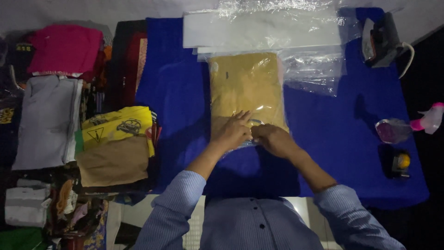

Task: Packaging a folded yellow t-shirt into a clear plastic bag.

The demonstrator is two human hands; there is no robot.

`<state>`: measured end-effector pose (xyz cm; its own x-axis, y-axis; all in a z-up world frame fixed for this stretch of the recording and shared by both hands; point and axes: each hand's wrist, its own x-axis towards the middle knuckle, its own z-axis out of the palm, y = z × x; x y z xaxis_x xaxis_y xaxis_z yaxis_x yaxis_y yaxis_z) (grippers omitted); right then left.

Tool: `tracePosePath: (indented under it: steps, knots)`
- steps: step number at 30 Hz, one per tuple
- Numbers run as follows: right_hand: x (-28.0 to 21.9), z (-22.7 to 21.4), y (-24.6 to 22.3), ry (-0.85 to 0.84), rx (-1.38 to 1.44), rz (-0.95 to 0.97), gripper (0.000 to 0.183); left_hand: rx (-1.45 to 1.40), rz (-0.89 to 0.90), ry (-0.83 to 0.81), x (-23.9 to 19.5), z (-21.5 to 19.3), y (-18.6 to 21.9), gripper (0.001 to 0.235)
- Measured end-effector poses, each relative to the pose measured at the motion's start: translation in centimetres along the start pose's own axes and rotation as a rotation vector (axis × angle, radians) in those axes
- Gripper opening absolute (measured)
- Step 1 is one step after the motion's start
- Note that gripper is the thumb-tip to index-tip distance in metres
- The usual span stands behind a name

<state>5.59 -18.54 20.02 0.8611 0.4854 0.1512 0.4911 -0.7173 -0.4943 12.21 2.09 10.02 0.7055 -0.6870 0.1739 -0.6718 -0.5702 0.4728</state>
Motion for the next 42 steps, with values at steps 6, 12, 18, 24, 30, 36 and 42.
tracePosePath:
  steps: [6,12,18,24,30,36,42]
  knots:
    - [-2.8,-1.3,1.2,-0.066,-0.292,0.002,0.020,0.043,-0.032,-0.052,0.3,0.4,-0.2,0.022]
    - [-8.2,0.2,7.0,-0.280,-0.554,0.187,0.031,-0.004,-0.067,-0.099,-0.1,-1.7,1.2,0.022]
    - [-9.7,0.1,11.1,-0.178,-0.389,0.273,0.033,-0.016,-0.082,-0.075,0.0,-0.1,0.3,0.019]
    - [-10.2,0.5,12.5,0.007,-0.235,0.235,0.022,-0.023,-0.111,-0.134,0.1,-0.6,0.4,0.024]
    - [-11.5,2.8,8.8,0.321,-0.178,0.267,0.037,-0.003,-0.084,-0.110,0.4,2.1,-1.4,0.020]
    - [-16.7,9.2,1.9,0.552,-0.080,0.392,0.013,0.000,-0.049,-0.070,0.0,1.4,-1.2,0.020]
    - [-21.4,16.3,-5.5,0.564,-0.002,0.691,0.007,0.053,0.006,-0.026,0.2,1.6,-1.5,0.018]
